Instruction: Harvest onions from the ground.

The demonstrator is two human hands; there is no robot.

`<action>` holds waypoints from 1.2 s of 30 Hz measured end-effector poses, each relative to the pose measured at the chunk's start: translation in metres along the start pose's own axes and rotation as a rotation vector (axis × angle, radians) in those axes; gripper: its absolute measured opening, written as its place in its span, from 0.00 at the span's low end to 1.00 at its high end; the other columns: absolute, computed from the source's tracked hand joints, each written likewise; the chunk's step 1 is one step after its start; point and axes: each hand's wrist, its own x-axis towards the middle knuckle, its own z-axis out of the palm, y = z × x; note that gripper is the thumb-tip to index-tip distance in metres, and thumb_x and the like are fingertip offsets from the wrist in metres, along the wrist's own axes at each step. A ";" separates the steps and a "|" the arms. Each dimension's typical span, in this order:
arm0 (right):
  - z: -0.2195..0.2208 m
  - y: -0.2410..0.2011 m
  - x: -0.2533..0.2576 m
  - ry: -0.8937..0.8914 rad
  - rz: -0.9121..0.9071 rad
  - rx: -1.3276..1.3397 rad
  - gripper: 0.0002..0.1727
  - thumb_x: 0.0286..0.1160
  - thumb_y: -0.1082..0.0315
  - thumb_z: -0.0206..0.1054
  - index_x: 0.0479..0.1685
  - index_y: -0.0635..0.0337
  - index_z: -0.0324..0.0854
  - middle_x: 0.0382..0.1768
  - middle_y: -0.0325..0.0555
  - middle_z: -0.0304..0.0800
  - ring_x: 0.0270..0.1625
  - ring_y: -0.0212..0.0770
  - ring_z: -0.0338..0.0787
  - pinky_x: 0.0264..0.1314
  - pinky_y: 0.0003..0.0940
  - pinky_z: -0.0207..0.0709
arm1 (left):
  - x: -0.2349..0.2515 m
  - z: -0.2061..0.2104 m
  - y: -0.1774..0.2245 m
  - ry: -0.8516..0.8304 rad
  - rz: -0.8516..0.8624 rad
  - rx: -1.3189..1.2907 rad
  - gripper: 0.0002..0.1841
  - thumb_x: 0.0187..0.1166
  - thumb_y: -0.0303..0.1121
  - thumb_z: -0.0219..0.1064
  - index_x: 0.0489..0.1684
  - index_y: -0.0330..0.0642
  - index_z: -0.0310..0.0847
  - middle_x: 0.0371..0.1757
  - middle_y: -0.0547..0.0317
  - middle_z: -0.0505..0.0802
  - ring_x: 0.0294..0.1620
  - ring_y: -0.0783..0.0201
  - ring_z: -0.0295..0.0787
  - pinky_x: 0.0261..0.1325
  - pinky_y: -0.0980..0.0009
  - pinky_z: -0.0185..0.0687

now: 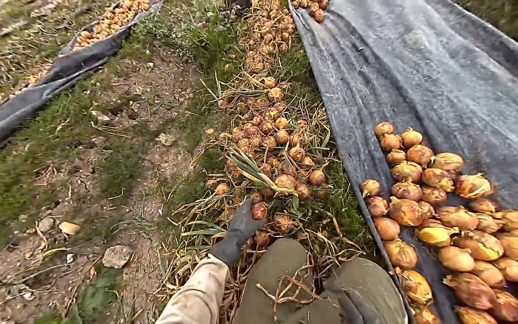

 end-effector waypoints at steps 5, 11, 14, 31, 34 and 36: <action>0.020 -0.033 0.028 -0.013 -0.045 -0.135 0.30 0.86 0.42 0.55 0.83 0.40 0.72 0.52 0.47 0.91 0.27 0.43 0.88 0.30 0.49 0.87 | -0.119 -0.042 0.006 0.104 0.302 -0.582 0.51 0.51 0.44 0.90 0.82 0.51 0.65 0.70 0.58 0.86 0.68 0.65 0.87 0.69 0.60 0.89; 0.086 -0.050 0.021 -0.079 -0.277 0.340 0.43 0.82 0.29 0.50 0.81 0.56 0.69 0.36 0.45 0.89 0.22 0.41 0.85 0.21 0.41 0.85 | -0.235 -0.084 0.034 -0.001 0.632 -0.414 0.47 0.58 0.44 0.89 0.85 0.61 0.72 0.76 0.56 0.84 0.75 0.62 0.82 0.78 0.60 0.82; 0.099 -0.054 -0.002 0.038 -0.342 0.225 0.33 0.93 0.42 0.40 0.64 0.61 0.80 0.33 0.43 0.91 0.23 0.37 0.87 0.25 0.38 0.87 | -0.271 -0.090 0.038 -0.154 0.504 -0.326 0.46 0.62 0.48 0.86 0.88 0.65 0.67 0.76 0.61 0.86 0.74 0.65 0.84 0.78 0.58 0.82; 0.047 0.002 -0.029 -0.052 -0.015 -0.053 0.35 0.83 0.32 0.49 0.59 0.53 0.85 0.29 0.44 0.85 0.27 0.42 0.86 0.34 0.45 0.85 | -0.297 -0.073 0.107 -0.219 0.396 0.302 0.26 0.94 0.49 0.44 0.72 0.46 0.83 0.64 0.42 0.93 0.66 0.39 0.90 0.67 0.37 0.80; 0.055 -0.001 -0.033 0.044 0.099 0.294 0.33 0.89 0.36 0.45 0.51 0.58 0.79 0.20 0.40 0.81 0.16 0.39 0.80 0.20 0.39 0.81 | -0.285 -0.046 0.121 -0.466 0.459 0.430 0.25 0.94 0.48 0.46 0.65 0.39 0.82 0.61 0.35 0.91 0.62 0.31 0.89 0.60 0.30 0.80; 0.050 0.007 -0.034 0.083 -0.035 0.314 0.31 0.92 0.43 0.45 0.57 0.60 0.86 0.22 0.41 0.85 0.15 0.37 0.80 0.17 0.37 0.79 | -0.274 -0.032 0.126 -0.506 0.504 0.462 0.21 0.89 0.45 0.54 0.56 0.37 0.85 0.56 0.34 0.92 0.59 0.30 0.89 0.53 0.28 0.81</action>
